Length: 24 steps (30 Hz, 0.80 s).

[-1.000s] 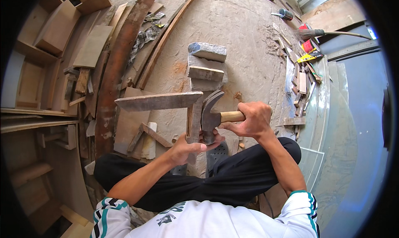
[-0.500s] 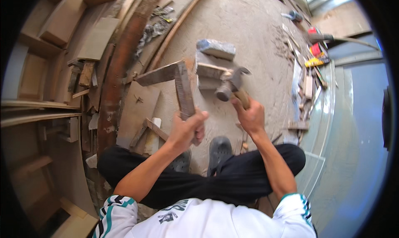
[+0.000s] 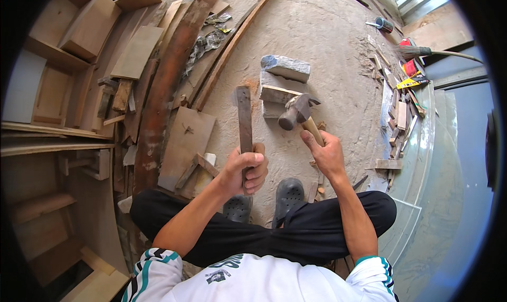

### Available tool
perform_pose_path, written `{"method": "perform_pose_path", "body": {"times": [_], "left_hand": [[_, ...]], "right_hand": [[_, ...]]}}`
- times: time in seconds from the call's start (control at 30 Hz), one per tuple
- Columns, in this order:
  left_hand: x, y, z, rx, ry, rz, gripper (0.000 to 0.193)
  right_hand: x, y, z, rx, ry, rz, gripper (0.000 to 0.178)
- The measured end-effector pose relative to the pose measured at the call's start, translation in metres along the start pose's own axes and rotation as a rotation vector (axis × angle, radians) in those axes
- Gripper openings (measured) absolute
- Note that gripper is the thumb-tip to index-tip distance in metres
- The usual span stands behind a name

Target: The person sits on the floor and uses a hammer and chisel to split small wooden pieces placed on a stone block. They repeatedly position the chisel, strike it with the hammer, and separate the wood into smaller parts.

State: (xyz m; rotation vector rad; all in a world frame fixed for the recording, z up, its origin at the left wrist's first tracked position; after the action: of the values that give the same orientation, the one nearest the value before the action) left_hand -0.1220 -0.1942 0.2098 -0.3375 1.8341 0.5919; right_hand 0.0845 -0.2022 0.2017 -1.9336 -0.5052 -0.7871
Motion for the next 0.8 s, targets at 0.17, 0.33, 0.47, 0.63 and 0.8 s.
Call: {"method": "perform_pose_path", "body": {"times": [0.17, 0.33, 0.47, 0.63, 0.8], "left_hand": [[-0.005, -0.026, -0.006, 0.138, -0.106, -0.072, 0.033], [0.007, -0.045, -0.009, 0.247, 0.003, 0.023, 0.034], [0.015, -0.042, -0.013, 0.215, 0.198, 0.263, 0.026], [0.030, -0.028, -0.014, 0.095, 0.382, 0.618, 0.019], [0.016, -0.005, -0.009, -0.234, 0.351, 1.058, 0.026]], "right_hand": [[-0.017, -0.040, -0.013, 0.015, -0.173, 0.504, 0.038], [-0.019, -0.069, -0.017, 0.145, -0.262, 0.752, 0.040], [-0.034, -0.071, -0.016, 0.143, -0.314, 0.873, 0.052], [-0.039, -0.068, -0.010, 0.052, -0.348, 0.975, 0.053], [-0.042, -0.067, -0.009, 0.121, -0.402, 1.033, 0.043]]}}
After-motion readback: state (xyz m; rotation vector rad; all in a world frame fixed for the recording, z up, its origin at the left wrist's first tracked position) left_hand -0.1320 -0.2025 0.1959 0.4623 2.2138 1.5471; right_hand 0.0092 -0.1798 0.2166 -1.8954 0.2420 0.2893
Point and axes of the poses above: each hand's wrist, its own z-axis towards the middle knuckle, its own x-axis out of the back of the hand, y = z × x, the point moved 9 cm from there along z, towards the middle knuckle, and after that the axes turned 12 degrees about -z, right-handed, at the moved point
